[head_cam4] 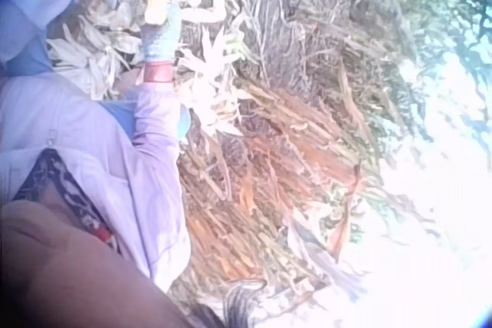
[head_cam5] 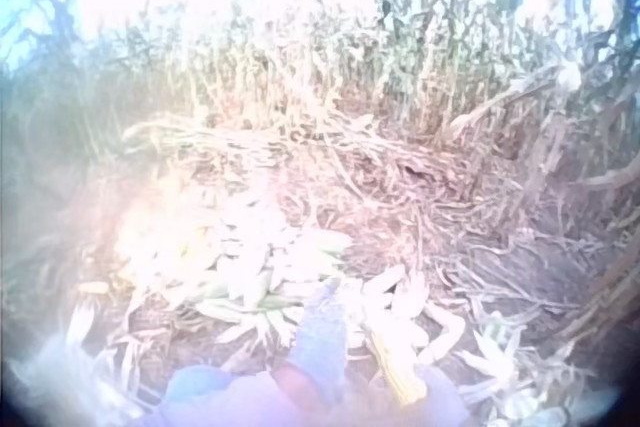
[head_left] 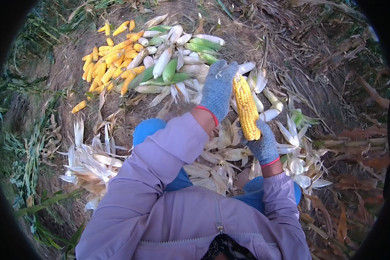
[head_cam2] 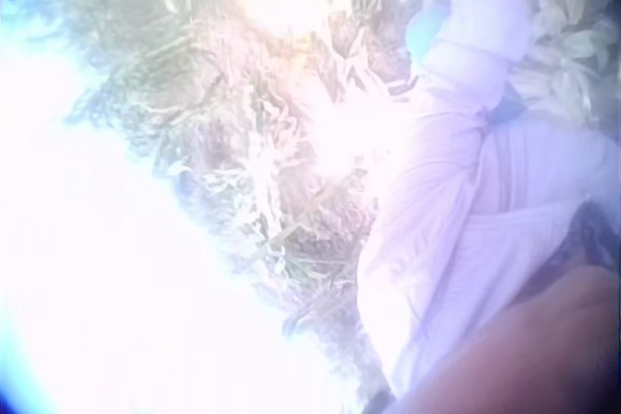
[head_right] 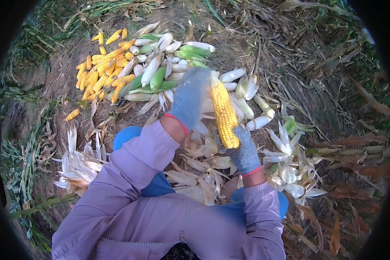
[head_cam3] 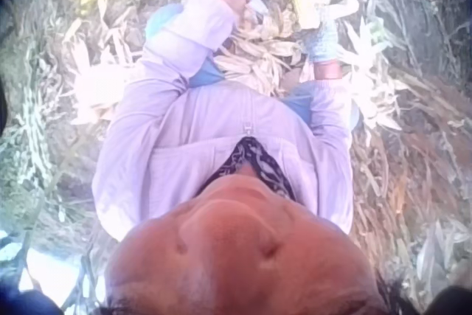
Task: The person sits on the ground in a field and shucks corn cobs by hand. They remove the husks and silk from each cob and place the cleaned cobs into a pile.
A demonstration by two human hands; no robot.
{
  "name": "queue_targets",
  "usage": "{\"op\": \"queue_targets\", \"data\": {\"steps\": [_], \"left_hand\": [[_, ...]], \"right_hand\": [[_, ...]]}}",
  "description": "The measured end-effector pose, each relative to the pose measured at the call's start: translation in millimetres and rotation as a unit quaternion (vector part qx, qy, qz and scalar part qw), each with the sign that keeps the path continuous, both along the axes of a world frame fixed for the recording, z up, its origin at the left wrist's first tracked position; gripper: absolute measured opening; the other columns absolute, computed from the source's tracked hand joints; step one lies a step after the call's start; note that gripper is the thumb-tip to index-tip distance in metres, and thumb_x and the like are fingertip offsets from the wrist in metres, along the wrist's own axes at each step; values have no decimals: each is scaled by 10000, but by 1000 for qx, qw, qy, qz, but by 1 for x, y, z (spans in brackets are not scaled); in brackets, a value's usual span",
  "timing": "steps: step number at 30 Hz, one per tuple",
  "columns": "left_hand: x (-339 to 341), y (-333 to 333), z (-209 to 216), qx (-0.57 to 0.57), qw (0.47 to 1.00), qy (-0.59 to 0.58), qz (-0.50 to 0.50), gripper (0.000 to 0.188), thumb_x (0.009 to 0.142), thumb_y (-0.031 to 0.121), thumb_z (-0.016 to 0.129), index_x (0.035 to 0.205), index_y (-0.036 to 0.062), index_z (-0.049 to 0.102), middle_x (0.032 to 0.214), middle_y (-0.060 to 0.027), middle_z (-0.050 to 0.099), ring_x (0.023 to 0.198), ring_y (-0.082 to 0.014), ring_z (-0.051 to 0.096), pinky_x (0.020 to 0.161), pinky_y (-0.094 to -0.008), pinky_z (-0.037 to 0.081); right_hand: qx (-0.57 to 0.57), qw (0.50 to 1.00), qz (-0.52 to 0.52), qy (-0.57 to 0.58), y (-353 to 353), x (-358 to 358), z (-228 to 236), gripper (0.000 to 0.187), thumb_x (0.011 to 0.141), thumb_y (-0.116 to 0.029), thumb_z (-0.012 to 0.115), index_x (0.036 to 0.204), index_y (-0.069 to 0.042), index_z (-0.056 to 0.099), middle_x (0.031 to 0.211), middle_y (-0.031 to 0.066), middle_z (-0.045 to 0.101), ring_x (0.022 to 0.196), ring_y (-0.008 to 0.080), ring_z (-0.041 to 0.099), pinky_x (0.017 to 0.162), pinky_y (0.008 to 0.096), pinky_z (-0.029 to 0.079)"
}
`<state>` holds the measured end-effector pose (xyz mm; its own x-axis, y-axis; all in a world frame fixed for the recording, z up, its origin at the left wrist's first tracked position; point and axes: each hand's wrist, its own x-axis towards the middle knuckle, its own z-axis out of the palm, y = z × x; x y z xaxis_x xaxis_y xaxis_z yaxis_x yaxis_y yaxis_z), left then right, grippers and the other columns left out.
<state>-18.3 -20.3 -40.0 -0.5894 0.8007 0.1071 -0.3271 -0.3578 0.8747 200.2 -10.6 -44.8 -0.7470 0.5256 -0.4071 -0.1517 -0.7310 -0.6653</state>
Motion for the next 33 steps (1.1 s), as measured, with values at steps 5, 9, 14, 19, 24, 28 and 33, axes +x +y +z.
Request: {"op": "queue_targets", "data": {"steps": [5, 9, 14, 19, 24, 28, 33], "left_hand": [[-8, 4, -13, 86, 994, 44, -51, 257, 949, 166, 619, 1183, 61, 594, 1039, -63, 654, 909, -154, 664, 817, -301, 557], [10, -24, 3, 78, 980, 119, -142, 253, 962, 121, 591, 1206, 52, 592, 1087, -70, 663, 966, -163, 655, 876, -284, 540], [18, -65, 63, 38, 949, 128, -285, 377, 978, 178, 597, 1316, 26, 530, 1273, -104, 594, 1164, -196, 586, 1013, -326, 468], [8, -71, 76, 63, 919, 52, -387, 352, 977, 202, 606, 1289, 43, 571, 1198, -116, 650, 1135, -242, 621, 1008, -378, 493], [-49, -66, 64, -3, 1000, 13, -6, 264, 998, 231, 555, 1150, 28, 629, 1190, -145, 651, 1059, -280, 652, 962, -485, 523], [-85, -75, 57, 46, 937, -342, -50, 223, 1009, 245, 522, 995, 72, 663, 1032, -129, 694, 941, -259, 674, 897, -483, 544], [-67, -61, 64, -2, 956, -282, -76, 274, 1018, 315, 521, 896, 100, 638, 944, -118, 708, 833, -262, 678, 832, -466, 537]], "right_hand": [[-184, 964, -191, -35, 39, 16, -53, 471, 924, -390, 608, 1271, -82, 527, 1119, 119, 624, 881, 219, 633, 746, 312, 543], [-148, 947, -279, -60, 58, 27, -122, 331, 953, -292, 595, 1232, -122, 543, 1105, 87, 612, 963, 221, 621, 775, 338, 557], [31, 993, -117, 8, 23, -45, -68, 380, 956, -244, 608, 1298, -95, 542, 1228, 108, 606, 1127, 239, 583, 965, 356, 488], [452, 890, -6, -58, 50, -42, -58, 388, 972, -221, 587, 1330, -81, 533, 1258, 106, 602, 1098, 228, 600, 956, 354, 499], [114, 965, -157, -174, 86, -35, -67, 412, 967, -286, 586, 1317, -71, 554, 1173, 85, 655, 994, 175, 649, 837, 302, 518], [85, 941, -230, -231, 127, 9, -140, 311, 951, -303, 587, 1174, -87, 602, 1009, 46, 676, 869, 154, 653, 669, 285, 499], [205, 921, -37, -330, 134, 24, -237, 292, 949, -310, 580, 1099, -64, 624, 920, 44, 668, 788, 129, 635, 615, 265, 475]]}}
